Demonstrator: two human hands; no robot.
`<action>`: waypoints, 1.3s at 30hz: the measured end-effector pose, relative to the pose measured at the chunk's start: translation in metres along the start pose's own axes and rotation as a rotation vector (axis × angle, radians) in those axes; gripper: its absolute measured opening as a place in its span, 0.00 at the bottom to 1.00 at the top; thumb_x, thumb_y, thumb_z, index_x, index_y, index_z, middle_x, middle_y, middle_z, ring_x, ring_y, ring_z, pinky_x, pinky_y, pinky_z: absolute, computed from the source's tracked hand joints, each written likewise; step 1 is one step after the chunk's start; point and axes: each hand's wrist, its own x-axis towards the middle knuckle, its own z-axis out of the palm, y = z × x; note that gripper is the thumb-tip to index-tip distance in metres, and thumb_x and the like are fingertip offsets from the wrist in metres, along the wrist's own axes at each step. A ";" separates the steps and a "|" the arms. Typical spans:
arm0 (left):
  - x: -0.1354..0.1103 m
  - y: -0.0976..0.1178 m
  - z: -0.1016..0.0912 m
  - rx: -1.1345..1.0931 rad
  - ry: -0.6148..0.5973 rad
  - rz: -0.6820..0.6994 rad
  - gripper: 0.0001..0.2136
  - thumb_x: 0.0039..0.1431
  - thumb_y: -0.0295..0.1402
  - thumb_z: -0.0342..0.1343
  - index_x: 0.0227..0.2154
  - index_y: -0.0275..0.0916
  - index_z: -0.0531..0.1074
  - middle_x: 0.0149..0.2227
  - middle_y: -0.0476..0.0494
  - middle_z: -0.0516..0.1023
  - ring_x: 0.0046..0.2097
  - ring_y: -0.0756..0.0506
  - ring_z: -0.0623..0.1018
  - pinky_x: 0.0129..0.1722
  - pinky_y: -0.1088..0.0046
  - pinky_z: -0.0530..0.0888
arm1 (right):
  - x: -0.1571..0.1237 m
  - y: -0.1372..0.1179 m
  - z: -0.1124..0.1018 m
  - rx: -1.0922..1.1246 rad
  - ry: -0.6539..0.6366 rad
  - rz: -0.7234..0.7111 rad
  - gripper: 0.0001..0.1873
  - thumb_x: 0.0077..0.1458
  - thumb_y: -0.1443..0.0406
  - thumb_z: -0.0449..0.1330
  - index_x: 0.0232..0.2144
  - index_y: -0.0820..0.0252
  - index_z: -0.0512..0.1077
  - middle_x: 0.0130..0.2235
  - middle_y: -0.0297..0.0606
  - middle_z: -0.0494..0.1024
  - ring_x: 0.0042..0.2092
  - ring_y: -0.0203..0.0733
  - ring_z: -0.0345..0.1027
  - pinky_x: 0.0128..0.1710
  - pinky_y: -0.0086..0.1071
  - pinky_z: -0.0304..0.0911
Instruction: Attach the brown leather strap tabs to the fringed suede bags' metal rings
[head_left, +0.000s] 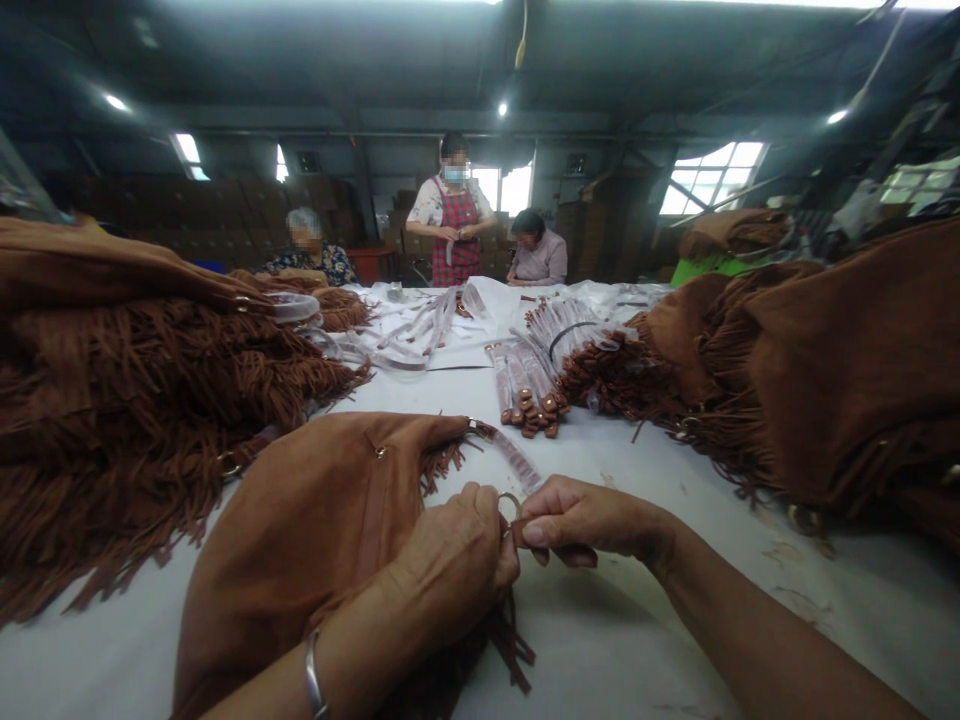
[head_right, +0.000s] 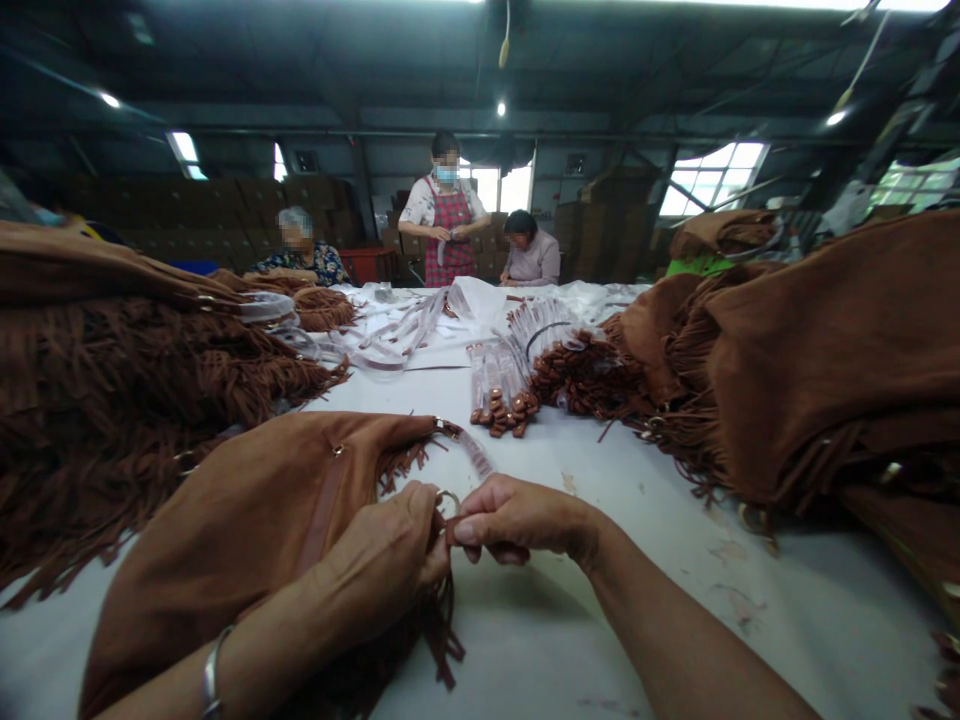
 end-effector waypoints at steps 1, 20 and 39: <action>0.000 0.000 -0.001 -0.003 0.004 0.004 0.06 0.58 0.33 0.43 0.34 0.38 0.62 0.29 0.45 0.70 0.29 0.43 0.73 0.27 0.69 0.67 | 0.000 0.000 -0.001 0.001 0.015 -0.014 0.20 0.47 0.53 0.61 0.24 0.69 0.68 0.19 0.29 0.64 0.14 0.23 0.51 0.11 0.19 0.43; -0.001 -0.004 0.001 -0.055 0.042 0.023 0.07 0.59 0.34 0.42 0.34 0.38 0.61 0.31 0.44 0.72 0.31 0.43 0.74 0.29 0.70 0.67 | 0.021 0.004 0.016 0.054 0.335 -0.221 0.20 0.52 0.53 0.56 0.22 0.65 0.64 0.13 0.26 0.58 0.14 0.25 0.45 0.13 0.22 0.38; -0.002 -0.003 -0.008 -0.101 0.100 -0.019 0.09 0.59 0.37 0.45 0.28 0.39 0.64 0.27 0.48 0.72 0.30 0.47 0.72 0.29 0.72 0.62 | -0.013 -0.007 -0.007 -0.091 0.020 -0.027 0.20 0.50 0.52 0.59 0.27 0.68 0.68 0.14 0.25 0.59 0.14 0.25 0.51 0.12 0.18 0.43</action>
